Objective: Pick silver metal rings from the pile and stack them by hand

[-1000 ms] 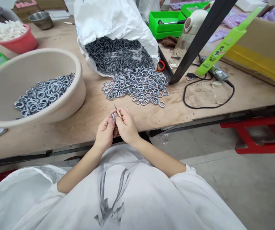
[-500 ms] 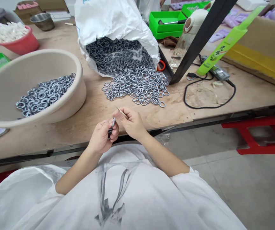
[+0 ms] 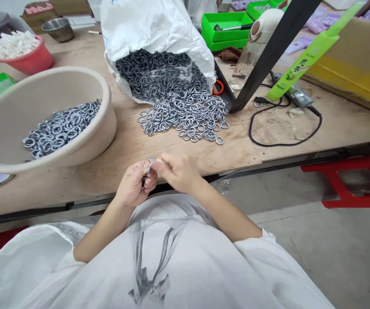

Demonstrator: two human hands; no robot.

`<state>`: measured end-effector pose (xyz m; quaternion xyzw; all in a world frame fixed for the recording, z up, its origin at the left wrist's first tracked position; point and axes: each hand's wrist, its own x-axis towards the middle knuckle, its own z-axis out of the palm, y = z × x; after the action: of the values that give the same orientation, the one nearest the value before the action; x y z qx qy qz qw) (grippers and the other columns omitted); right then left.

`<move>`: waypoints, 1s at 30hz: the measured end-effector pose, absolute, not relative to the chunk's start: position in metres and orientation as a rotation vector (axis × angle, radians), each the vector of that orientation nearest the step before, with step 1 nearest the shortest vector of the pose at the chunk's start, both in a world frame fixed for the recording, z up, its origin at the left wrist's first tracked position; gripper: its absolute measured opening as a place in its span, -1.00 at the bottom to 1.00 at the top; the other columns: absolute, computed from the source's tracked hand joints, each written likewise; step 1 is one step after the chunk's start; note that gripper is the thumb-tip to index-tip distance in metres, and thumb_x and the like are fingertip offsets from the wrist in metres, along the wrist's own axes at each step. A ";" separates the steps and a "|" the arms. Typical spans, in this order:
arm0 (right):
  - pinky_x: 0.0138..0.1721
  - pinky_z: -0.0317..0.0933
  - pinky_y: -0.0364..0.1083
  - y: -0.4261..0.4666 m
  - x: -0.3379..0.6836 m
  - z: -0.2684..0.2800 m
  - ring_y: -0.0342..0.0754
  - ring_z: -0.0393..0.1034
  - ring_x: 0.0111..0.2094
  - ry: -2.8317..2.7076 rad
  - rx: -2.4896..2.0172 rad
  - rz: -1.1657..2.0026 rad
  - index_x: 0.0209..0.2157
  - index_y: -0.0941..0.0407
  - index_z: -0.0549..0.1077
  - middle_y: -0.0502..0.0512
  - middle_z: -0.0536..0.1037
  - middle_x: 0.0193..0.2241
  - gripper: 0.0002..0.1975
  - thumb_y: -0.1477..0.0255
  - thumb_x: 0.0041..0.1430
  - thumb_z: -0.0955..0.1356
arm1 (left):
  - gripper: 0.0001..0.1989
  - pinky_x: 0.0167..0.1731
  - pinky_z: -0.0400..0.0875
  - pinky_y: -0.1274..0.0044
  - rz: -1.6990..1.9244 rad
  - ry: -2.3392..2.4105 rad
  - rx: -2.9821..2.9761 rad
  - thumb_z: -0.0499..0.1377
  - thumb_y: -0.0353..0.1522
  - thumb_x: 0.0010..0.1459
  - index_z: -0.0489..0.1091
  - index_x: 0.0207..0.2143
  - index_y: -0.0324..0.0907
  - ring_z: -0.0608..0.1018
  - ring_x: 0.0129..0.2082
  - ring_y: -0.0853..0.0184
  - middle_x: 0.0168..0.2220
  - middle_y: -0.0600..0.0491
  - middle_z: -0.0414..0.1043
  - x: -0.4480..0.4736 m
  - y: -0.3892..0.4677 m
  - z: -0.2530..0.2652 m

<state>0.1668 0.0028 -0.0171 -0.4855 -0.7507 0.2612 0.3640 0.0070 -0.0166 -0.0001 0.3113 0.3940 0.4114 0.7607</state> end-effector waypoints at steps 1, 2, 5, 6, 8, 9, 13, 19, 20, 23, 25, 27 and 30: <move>-0.47 -0.05 -0.13 0.010 0.171 -0.021 -0.16 0.15 -0.55 -1.892 -1.338 0.672 -0.56 0.09 0.29 -0.06 0.26 -0.64 -0.45 0.03 0.37 0.14 | -0.59 -0.76 -0.02 0.70 0.870 0.843 0.696 0.36 -0.17 -0.05 0.22 -0.61 -0.20 0.11 -0.75 0.59 -0.73 0.21 0.12 0.006 -0.018 0.001; -0.47 -0.06 -0.13 0.019 0.176 -0.025 -0.14 0.16 -0.56 -1.858 -1.456 0.639 -0.57 0.09 0.30 -0.05 0.26 -0.65 -0.44 0.02 0.37 0.14 | -0.57 -0.76 0.00 0.70 0.847 0.829 0.711 0.37 -0.16 -0.06 0.23 -0.62 -0.21 0.13 -0.75 0.59 -0.73 0.21 0.13 0.005 -0.019 0.001; -0.39 0.04 -0.11 0.043 0.189 -0.031 -0.02 0.35 -0.39 -1.834 -1.755 0.421 -0.34 0.10 0.49 0.08 0.50 -0.45 -0.57 0.10 0.36 0.19 | -0.60 -0.77 0.09 0.68 0.829 0.829 0.734 0.37 -0.14 -0.05 0.31 -0.58 -0.23 0.21 -0.75 0.55 -0.69 0.15 0.26 0.001 -0.019 0.000; -0.35 0.08 -0.10 0.049 0.192 -0.031 0.03 0.40 -0.31 -1.850 -1.839 0.332 -0.21 0.10 0.51 0.14 0.56 -0.32 -0.63 0.13 0.35 0.23 | -0.62 -0.76 0.14 0.66 0.837 0.837 0.739 0.37 -0.14 -0.04 0.37 -0.54 -0.25 0.26 -0.75 0.54 -0.66 0.11 0.34 -0.001 -0.017 -0.001; -0.30 0.14 -0.06 0.060 0.195 -0.029 0.11 0.43 -0.21 -1.904 -1.990 0.193 -0.05 0.09 0.50 0.24 0.56 -0.13 -0.66 0.19 0.30 0.30 | -0.66 -0.73 0.25 0.64 0.856 0.856 0.738 0.37 -0.17 -0.03 0.48 -0.40 -0.29 0.35 -0.72 0.51 -0.55 0.03 0.48 -0.004 -0.012 -0.004; -0.29 0.15 -0.05 0.063 0.194 -0.028 0.13 0.44 -0.19 -1.932 -2.051 0.150 -0.02 0.10 0.49 0.27 0.55 -0.09 -0.66 0.22 0.29 0.31 | -0.66 -0.70 0.30 0.64 0.869 0.865 0.726 0.37 -0.21 -0.04 0.50 -0.30 -0.29 0.39 -0.70 0.50 -0.50 0.01 0.52 -0.005 -0.009 -0.006; -0.29 0.15 -0.02 0.071 0.192 -0.024 0.14 0.44 -0.20 -2.005 -2.104 0.100 -0.07 0.12 0.53 0.29 0.55 -0.11 -0.71 0.28 0.30 0.30 | -0.66 -0.67 0.38 0.67 0.960 0.920 0.589 0.33 -0.42 -0.11 0.47 -0.19 -0.21 0.49 -0.61 0.47 -0.44 0.06 0.55 -0.011 0.002 -0.008; -0.31 0.10 -0.04 0.068 0.194 -0.023 0.09 0.39 -0.25 -1.882 -1.941 0.216 -0.23 0.11 0.57 0.23 0.54 -0.22 -0.77 0.35 0.29 0.29 | -0.91 -0.75 0.32 0.71 1.006 0.976 0.373 0.20 -0.44 -0.02 0.35 -0.40 -0.24 0.49 -0.63 0.47 -0.47 0.06 0.50 -0.016 0.014 -0.001; -0.32 0.10 -0.06 0.066 0.193 -0.023 0.05 0.37 -0.28 -1.823 -1.855 0.289 -0.28 0.12 0.56 0.19 0.53 -0.28 -0.78 0.34 0.28 0.30 | -0.93 -0.75 0.32 0.71 0.999 0.977 0.348 0.20 -0.43 0.02 0.36 -0.39 -0.24 0.50 -0.62 0.47 -0.46 0.06 0.50 -0.016 0.015 -0.001; -0.42 0.06 -0.12 0.053 0.184 -0.024 -0.11 0.24 -0.46 -1.585 -1.446 0.746 -0.40 0.13 0.50 0.02 0.41 -0.51 -0.66 0.16 0.25 0.32 | -0.88 -0.74 0.34 0.72 0.978 0.970 0.350 0.25 -0.38 0.09 0.37 -0.36 -0.25 0.53 -0.59 0.47 -0.42 0.05 0.52 -0.012 0.016 -0.003; -0.51 0.03 -0.15 0.041 0.173 -0.022 -0.18 0.12 -0.57 -1.428 -1.181 1.119 -0.42 0.13 0.47 -0.07 0.33 -0.59 -0.56 0.00 0.18 0.34 | -0.80 -0.71 0.36 0.72 0.982 0.944 0.428 0.32 -0.33 0.06 0.39 -0.34 -0.25 0.53 -0.58 0.49 -0.42 0.07 0.51 -0.007 0.013 -0.007; -0.56 0.02 -0.17 0.027 0.161 -0.021 -0.22 0.08 -0.62 -1.330 -1.039 1.338 -0.41 0.11 0.45 -0.09 0.33 -0.60 -0.53 -0.05 0.10 0.38 | -0.68 -0.70 0.37 0.71 0.990 0.898 0.537 0.39 -0.22 0.00 0.41 -0.33 -0.25 0.48 -0.61 0.52 -0.46 0.11 0.47 -0.001 0.008 -0.012; -0.57 0.09 -0.17 0.010 0.146 -0.021 -0.19 0.16 -0.62 -1.268 -0.997 1.434 -0.39 0.08 0.42 -0.09 0.35 -0.61 -0.56 -0.04 0.14 0.37 | -0.52 -0.73 0.31 0.68 0.958 0.833 0.668 0.39 -0.02 -0.07 0.41 -0.37 -0.24 0.37 -0.68 0.54 -0.53 0.13 0.40 0.007 -0.001 -0.016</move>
<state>0.1458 0.0104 -0.0208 -0.4071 -0.5180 0.5857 0.4721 0.0069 -0.0012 -0.0163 0.3059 0.3818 0.4389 0.7537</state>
